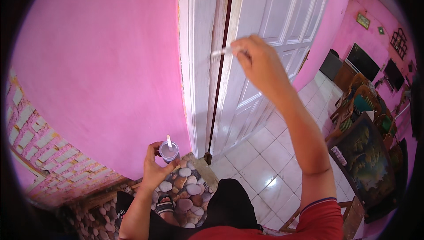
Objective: The person paints a wooden door frame with white paint using a brush, dipping the brush into a small plastic cup of paint. They apply paint to the vertical edges and hinges of the door frame while standing and sitting on the floor.
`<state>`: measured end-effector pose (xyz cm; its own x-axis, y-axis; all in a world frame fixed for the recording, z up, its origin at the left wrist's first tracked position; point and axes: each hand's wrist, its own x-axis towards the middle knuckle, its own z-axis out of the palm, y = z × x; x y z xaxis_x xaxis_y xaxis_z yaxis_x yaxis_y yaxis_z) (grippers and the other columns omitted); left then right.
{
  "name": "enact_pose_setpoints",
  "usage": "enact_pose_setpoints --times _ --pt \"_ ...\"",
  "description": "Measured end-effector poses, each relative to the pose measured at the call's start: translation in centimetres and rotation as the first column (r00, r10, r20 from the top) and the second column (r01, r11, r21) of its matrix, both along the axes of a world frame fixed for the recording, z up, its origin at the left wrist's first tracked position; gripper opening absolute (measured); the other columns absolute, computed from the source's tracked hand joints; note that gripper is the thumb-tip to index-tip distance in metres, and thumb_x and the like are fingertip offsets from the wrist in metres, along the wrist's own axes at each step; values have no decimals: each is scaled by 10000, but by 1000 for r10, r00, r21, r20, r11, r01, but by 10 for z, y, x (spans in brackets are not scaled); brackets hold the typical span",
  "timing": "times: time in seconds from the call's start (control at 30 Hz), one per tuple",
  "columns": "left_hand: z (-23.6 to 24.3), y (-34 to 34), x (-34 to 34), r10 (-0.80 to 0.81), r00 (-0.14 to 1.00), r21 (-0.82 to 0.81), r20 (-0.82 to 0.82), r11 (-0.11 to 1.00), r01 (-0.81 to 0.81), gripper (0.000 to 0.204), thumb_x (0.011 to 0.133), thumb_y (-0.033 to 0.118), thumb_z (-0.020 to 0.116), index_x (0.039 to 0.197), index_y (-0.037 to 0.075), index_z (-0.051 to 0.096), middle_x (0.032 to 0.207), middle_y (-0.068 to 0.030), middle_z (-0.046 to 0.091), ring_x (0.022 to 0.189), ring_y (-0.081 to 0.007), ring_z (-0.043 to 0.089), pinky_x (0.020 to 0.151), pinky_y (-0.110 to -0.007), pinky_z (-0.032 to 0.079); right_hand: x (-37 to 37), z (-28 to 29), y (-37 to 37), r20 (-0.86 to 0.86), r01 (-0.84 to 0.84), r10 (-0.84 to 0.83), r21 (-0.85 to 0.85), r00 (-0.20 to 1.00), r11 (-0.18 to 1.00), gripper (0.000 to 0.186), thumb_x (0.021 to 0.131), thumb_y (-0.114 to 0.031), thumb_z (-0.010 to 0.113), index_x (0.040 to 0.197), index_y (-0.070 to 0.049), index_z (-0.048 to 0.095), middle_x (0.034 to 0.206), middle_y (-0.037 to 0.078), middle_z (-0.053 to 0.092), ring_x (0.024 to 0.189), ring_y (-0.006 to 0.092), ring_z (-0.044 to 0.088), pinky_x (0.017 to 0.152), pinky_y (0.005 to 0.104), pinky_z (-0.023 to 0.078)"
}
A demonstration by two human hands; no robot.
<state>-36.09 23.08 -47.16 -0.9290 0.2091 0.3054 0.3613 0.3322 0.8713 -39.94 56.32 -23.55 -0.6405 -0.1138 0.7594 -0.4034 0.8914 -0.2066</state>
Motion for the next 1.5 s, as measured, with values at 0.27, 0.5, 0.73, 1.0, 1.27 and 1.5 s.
enact_pose_setpoints --times 0.27,0.5,0.73,1.0,1.27,1.5 --pt "-11 3 -4 -15 996 73 -85 997 21 664 714 155 925 1243 35 542 1066 -81 651 901 -188 619 829 -341 530 5 149 5 -381 55 -40 29 924 998 146 932 -65 686 991 68 671 786 185 688 732 243 716 657 371 562" --pt "-13 4 -6 -55 995 34 -86 998 58 634 740 140 909 1241 35 535 1089 -74 643 943 -182 620 851 -344 528 23 82 8 29 59 -60 27 998 998 161 971 -119 611 1058 -31 714 1005 183 667 923 353 652 815 443 513" --pt "-8 9 -4 -69 993 15 -92 997 70 627 754 139 907 1241 36 525 1092 -75 652 967 -172 648 862 -339 540 -10 86 9 -89 90 -79 124 993 988 163 954 -83 655 1103 -36 704 940 139 666 838 246 655 767 355 518" --pt "-9 4 -3 -67 988 -14 -139 998 66 620 759 128 897 1247 25 529 1084 -83 650 958 -173 650 842 -338 545 -21 224 19 -659 158 10 196 752 968 123 902 -21 667 999 42 710 800 202 679 766 268 702 698 383 544" --pt "-8 -7 2 -66 995 16 -75 998 68 640 751 124 899 1258 14 524 1100 -88 651 994 -180 644 891 -347 527 8 148 6 -21 80 -78 140 997 987 189 935 -107 622 1076 -36 727 1024 186 722 900 330 702 802 413 540" --pt "-16 -7 -5 -82 997 100 7 992 81 635 727 159 920 1226 21 553 1107 -99 656 995 -207 643 906 -365 523 -11 146 1 -81 0 4 43 997 999 176 940 -87 640 1075 -6 718 1040 175 734 889 314 706 778 403 547"
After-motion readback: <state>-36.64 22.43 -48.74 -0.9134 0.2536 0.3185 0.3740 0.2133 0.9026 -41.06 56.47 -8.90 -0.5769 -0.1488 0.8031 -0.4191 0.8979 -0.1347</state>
